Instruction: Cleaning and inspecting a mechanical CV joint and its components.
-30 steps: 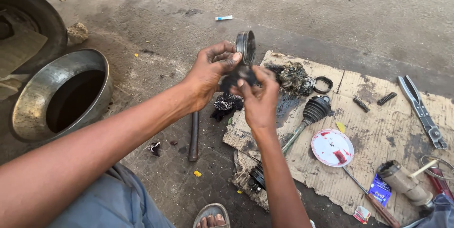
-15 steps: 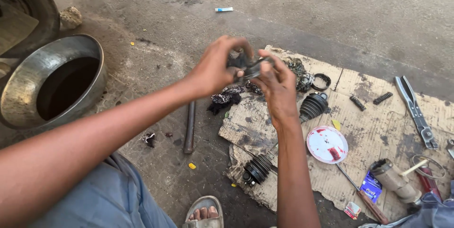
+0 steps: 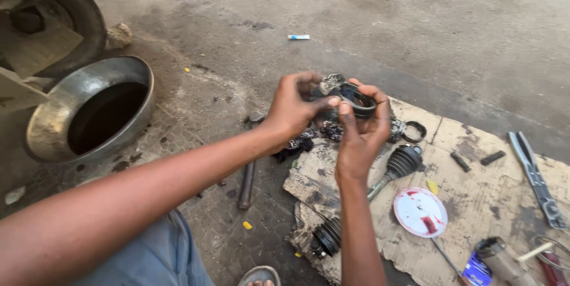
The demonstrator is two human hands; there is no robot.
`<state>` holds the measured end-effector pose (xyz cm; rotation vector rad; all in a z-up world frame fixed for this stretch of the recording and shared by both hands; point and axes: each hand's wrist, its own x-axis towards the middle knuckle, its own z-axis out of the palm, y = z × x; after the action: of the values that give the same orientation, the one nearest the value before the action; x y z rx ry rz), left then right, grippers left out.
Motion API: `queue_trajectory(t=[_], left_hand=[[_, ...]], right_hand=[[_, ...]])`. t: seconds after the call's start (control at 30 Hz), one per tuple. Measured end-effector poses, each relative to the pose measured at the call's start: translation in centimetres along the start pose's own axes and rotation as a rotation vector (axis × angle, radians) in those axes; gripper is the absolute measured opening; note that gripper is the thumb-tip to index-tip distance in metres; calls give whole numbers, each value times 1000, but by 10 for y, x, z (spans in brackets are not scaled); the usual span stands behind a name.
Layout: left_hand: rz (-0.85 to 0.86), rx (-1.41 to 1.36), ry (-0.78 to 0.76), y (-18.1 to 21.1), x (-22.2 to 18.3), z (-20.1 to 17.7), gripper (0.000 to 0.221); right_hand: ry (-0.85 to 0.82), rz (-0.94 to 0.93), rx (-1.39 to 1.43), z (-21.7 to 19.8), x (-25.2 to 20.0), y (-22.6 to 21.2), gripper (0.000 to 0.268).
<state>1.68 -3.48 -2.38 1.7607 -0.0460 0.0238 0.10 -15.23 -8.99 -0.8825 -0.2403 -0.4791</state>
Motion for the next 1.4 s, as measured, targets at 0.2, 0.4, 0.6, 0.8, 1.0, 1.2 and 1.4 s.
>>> queue_trajectory(t=[0.2,0.4,0.6,0.8,1.0,1.2,1.4], left_hand=[[133,247,60,21,1,-8,37],[425,450,100,-7,20,-20,37],[95,466,25,30,-1,-2,48],[282,534,-38,27,-14,1,48],[327,601,97,25,-12,-6,45],[360,545,144,3,-4,-3,48],[248,686,-61,29,-20,2,56]], right_hand=[[-87,103,188,-4,1,-19,44],[-198,232,373,2,-1,-34,59],[-138,145,219,-5,8,-34,71],[-205,225,273,-6,3,-37,75],[-311,381,548,-8,0,-45,82],[-313,300,326,-24,7,-34,85],[-168,212,153,-15,7,-33,86]])
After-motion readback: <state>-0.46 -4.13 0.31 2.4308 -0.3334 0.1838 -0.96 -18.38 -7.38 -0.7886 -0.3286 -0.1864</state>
